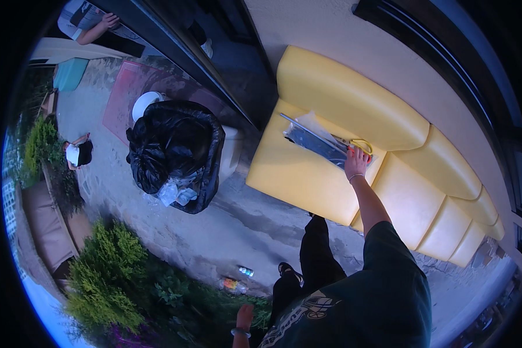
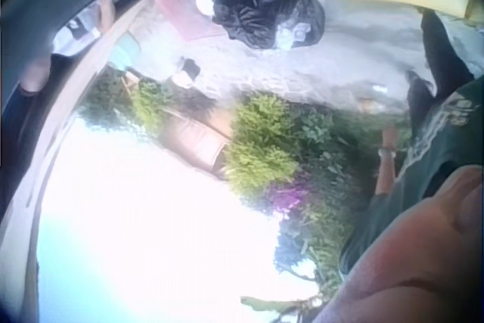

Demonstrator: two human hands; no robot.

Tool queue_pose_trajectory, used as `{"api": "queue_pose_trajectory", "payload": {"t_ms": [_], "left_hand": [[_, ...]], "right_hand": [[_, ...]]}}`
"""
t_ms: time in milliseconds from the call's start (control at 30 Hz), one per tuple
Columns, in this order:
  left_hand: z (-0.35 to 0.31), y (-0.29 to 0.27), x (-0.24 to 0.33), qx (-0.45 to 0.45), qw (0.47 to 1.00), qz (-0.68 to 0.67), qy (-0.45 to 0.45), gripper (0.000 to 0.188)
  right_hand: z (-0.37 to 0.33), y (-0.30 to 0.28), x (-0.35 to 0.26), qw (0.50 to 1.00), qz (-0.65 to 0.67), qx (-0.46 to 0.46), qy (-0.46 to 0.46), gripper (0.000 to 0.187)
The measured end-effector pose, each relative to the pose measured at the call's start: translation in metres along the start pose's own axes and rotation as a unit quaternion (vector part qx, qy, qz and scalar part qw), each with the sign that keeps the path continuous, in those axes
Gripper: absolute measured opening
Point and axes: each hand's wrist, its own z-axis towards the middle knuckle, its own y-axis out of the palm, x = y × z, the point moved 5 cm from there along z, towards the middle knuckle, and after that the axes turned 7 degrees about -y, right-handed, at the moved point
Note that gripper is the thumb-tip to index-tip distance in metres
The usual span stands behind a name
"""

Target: The person installs a window screen into a large window frame. They lift the screen, align it with the frame, and repeatedly open and close the window to test the fit and operation.

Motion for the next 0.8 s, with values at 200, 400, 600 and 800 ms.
{"api": "queue_pose_trajectory", "payload": {"t_ms": [200,400,600,800], "left_hand": [[0.042,-0.020,-0.087,0.036,0.940,0.213,0.262,0.023],[0.102,-0.076,-0.123,0.067,0.909,0.293,0.290,0.026],[0.198,-0.215,-0.167,0.082,0.848,0.432,0.296,0.027],[0.232,-0.410,-0.155,0.190,0.872,0.399,0.211,0.022]], "right_hand": [[-0.070,-0.022,-0.073,0.969,0.215,-0.125,0.005,0.012],[-0.136,-0.051,-0.146,0.965,0.176,-0.183,0.067,0.021],[-0.056,-0.222,-0.225,0.866,0.411,0.208,0.194,0.043],[0.014,-0.386,-0.257,0.795,0.460,0.366,0.149,0.042]]}}
